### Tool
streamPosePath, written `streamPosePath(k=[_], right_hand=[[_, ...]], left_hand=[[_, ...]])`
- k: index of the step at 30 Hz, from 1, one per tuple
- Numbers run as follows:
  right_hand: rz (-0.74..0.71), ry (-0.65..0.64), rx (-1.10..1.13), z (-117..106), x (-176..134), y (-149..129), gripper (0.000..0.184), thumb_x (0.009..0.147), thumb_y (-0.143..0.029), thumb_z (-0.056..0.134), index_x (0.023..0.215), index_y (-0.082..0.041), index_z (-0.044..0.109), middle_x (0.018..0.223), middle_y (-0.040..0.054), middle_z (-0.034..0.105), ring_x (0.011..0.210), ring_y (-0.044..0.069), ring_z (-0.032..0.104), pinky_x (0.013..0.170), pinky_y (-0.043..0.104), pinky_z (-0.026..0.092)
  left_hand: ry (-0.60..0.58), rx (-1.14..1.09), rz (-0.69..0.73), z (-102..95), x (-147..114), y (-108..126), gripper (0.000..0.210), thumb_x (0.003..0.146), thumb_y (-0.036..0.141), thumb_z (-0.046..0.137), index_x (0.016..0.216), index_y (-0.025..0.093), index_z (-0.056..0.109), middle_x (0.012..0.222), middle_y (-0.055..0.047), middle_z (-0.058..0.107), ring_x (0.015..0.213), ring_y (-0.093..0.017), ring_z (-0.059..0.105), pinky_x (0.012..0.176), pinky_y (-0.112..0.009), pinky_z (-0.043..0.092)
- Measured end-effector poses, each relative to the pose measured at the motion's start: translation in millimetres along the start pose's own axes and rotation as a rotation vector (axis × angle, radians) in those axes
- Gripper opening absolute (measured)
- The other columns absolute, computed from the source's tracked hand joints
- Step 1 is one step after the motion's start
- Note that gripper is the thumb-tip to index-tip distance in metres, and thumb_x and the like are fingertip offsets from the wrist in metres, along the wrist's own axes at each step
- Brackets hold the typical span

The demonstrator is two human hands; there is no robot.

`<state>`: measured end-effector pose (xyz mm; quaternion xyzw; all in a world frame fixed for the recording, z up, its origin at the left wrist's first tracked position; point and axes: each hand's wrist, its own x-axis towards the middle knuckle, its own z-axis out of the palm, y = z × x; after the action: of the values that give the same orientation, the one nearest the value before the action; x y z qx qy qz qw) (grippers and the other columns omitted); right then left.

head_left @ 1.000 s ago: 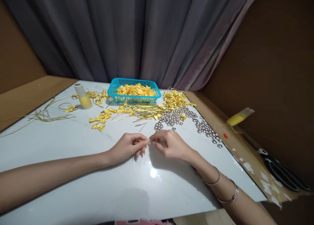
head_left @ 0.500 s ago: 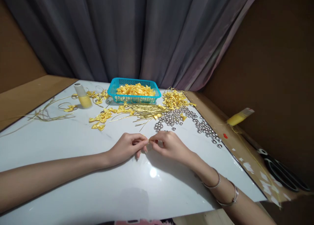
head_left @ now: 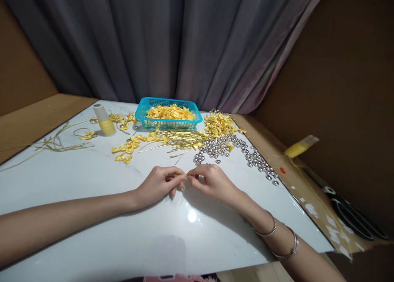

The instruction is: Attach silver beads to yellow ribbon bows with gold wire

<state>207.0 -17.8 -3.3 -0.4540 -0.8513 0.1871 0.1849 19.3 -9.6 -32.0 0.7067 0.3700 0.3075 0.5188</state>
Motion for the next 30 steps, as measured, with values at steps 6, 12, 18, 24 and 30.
streamPosePath(k=[6, 12, 18, 24, 30], right_hand=[[0.035, -0.026, 0.039, -3, 0, -1, 0.023, 0.082, -0.017, 0.049, 0.084, -0.018, 0.071, 0.072, 0.0025, 0.068, 0.062, 0.011, 0.055, 0.055, 0.021, 0.033], [-0.008, -0.054, 0.025, 1, 0, 0, 0.027, 0.086, -0.020, 0.045, 0.083, -0.018, 0.071, 0.067, 0.0024, 0.067, 0.059, 0.010, 0.053, 0.054, 0.022, 0.032], [-0.047, 0.007, -0.220, 8, -3, -7, 0.023, 0.084, -0.016, 0.046, 0.072, -0.014, 0.066, 0.061, 0.0035, 0.062, 0.057, 0.012, 0.051, 0.052, 0.023, 0.027], [-0.173, 0.148, -0.424, 20, -7, -8, 0.023, 0.084, -0.015, 0.046, 0.066, -0.013, 0.061, 0.055, 0.0031, 0.059, 0.054, 0.013, 0.048, 0.051, 0.027, 0.022], [-0.205, 0.202, -0.500, 22, -8, -11, 0.024, 0.082, -0.013, 0.044, 0.064, -0.013, 0.060, 0.053, 0.0030, 0.058, 0.050, 0.013, 0.047, 0.049, 0.028, 0.019]], left_hand=[[0.017, 0.012, -0.002, 0.2, 1, 1, 0.025, 0.086, 0.033, 0.052, 0.081, 0.012, 0.064, 0.068, -0.003, 0.065, 0.046, -0.007, 0.052, 0.050, -0.019, 0.049], [0.003, 0.024, 0.017, 0.0, 1, 1, 0.024, 0.087, 0.030, 0.051, 0.079, 0.012, 0.065, 0.068, -0.002, 0.064, 0.045, -0.006, 0.052, 0.050, -0.019, 0.048], [0.026, 0.045, 0.023, 0.2, 0, 2, 0.023, 0.087, 0.029, 0.052, 0.075, 0.013, 0.064, 0.063, 0.000, 0.063, 0.045, -0.007, 0.053, 0.049, -0.018, 0.047], [0.021, 0.060, 0.026, -0.1, 1, 3, 0.023, 0.086, 0.029, 0.052, 0.074, 0.013, 0.063, 0.058, 0.001, 0.061, 0.044, -0.007, 0.053, 0.049, -0.019, 0.047], [0.015, 0.068, 0.046, -0.5, 1, 1, 0.022, 0.086, 0.029, 0.051, 0.077, 0.013, 0.064, 0.064, -0.001, 0.062, 0.046, -0.007, 0.053, 0.048, -0.019, 0.046]])
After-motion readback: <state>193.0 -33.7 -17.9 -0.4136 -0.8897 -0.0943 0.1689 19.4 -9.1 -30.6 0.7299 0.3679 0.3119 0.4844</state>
